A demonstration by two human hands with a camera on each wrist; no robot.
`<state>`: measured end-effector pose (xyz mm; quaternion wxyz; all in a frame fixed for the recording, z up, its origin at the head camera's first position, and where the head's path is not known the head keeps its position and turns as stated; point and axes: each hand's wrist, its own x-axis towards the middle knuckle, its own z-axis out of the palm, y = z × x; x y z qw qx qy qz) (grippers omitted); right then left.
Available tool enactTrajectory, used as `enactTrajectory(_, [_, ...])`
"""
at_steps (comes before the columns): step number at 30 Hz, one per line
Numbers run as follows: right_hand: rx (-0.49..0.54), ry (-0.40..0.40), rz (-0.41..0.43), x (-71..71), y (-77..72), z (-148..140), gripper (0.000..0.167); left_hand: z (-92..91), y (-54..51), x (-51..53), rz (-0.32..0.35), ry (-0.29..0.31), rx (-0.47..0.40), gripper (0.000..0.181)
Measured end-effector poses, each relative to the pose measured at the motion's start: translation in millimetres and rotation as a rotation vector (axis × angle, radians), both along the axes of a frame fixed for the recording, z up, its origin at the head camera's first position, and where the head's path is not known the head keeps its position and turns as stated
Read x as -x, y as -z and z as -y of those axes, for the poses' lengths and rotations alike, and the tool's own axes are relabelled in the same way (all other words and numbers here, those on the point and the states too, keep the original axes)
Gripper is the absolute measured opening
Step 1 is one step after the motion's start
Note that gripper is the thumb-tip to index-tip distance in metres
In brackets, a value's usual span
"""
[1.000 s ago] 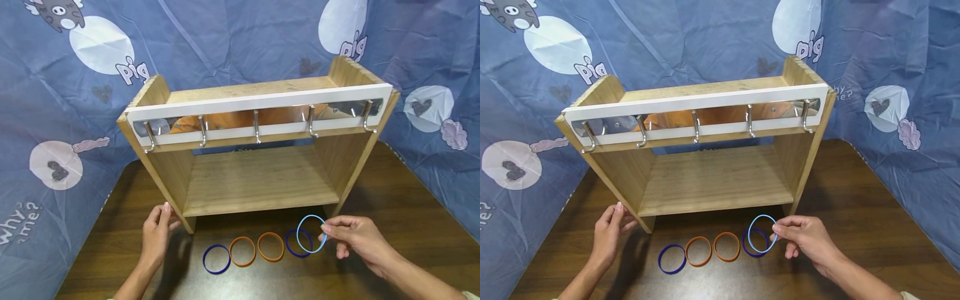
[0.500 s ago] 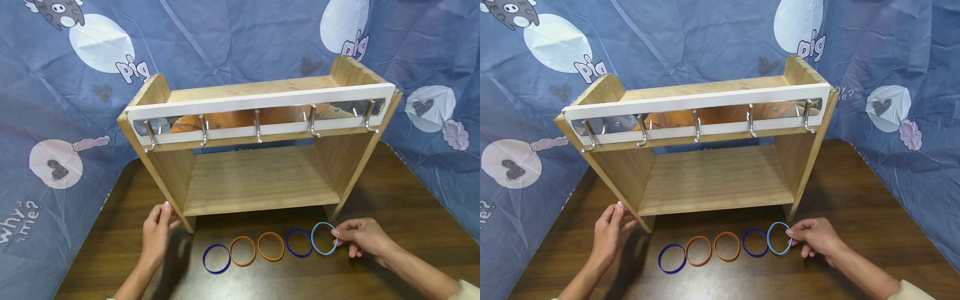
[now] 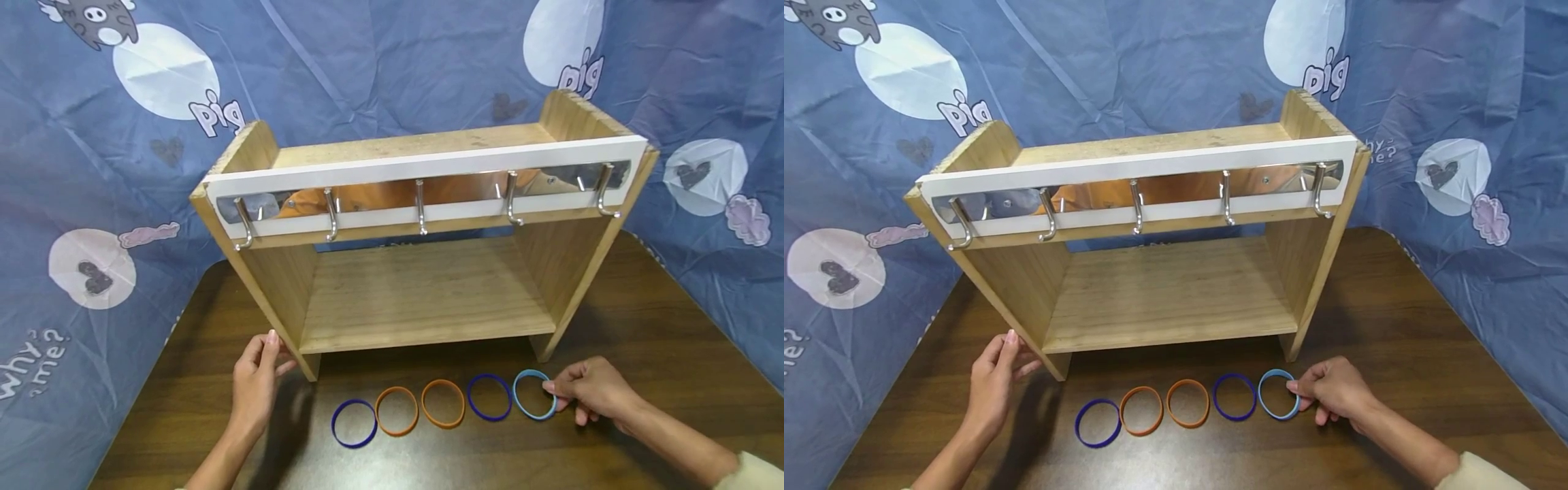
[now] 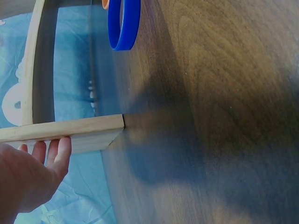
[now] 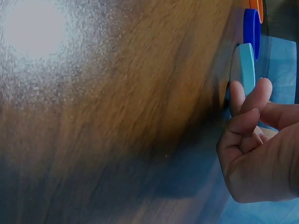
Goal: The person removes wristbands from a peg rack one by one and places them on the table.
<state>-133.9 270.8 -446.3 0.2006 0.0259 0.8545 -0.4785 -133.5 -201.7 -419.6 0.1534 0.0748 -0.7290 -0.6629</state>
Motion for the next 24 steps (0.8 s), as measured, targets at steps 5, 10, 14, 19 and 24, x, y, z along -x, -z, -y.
enactTrajectory(5, [-0.078, 0.010, -0.019, -1.0, -1.8, 3.0, 0.024, 0.3, -0.7, -0.4, -0.012, 0.002, -0.008, 0.037])
enactTrajectory(10, [-0.115, 0.028, -0.047, -1.7, -3.0, 5.7, 0.020, -0.1, -1.1, -0.1, -0.012, 0.005, -0.010, 0.037])
enactTrajectory(14, [-0.128, 0.048, -0.045, -2.6, -1.8, 5.3, 0.019, 0.0, -1.0, -0.6, -0.008, 0.008, -0.006, 0.036])
enactTrajectory(19, [-0.135, 0.064, -0.062, -2.7, -2.0, 3.4, 0.018, -0.5, -0.7, 0.5, 0.003, 0.005, 0.005, 0.038])
enactTrajectory(24, [-0.165, 0.080, -0.127, -3.4, -9.7, 3.4, 0.018, -0.2, -1.6, 1.8, 0.016, 0.003, 0.005, 0.038])
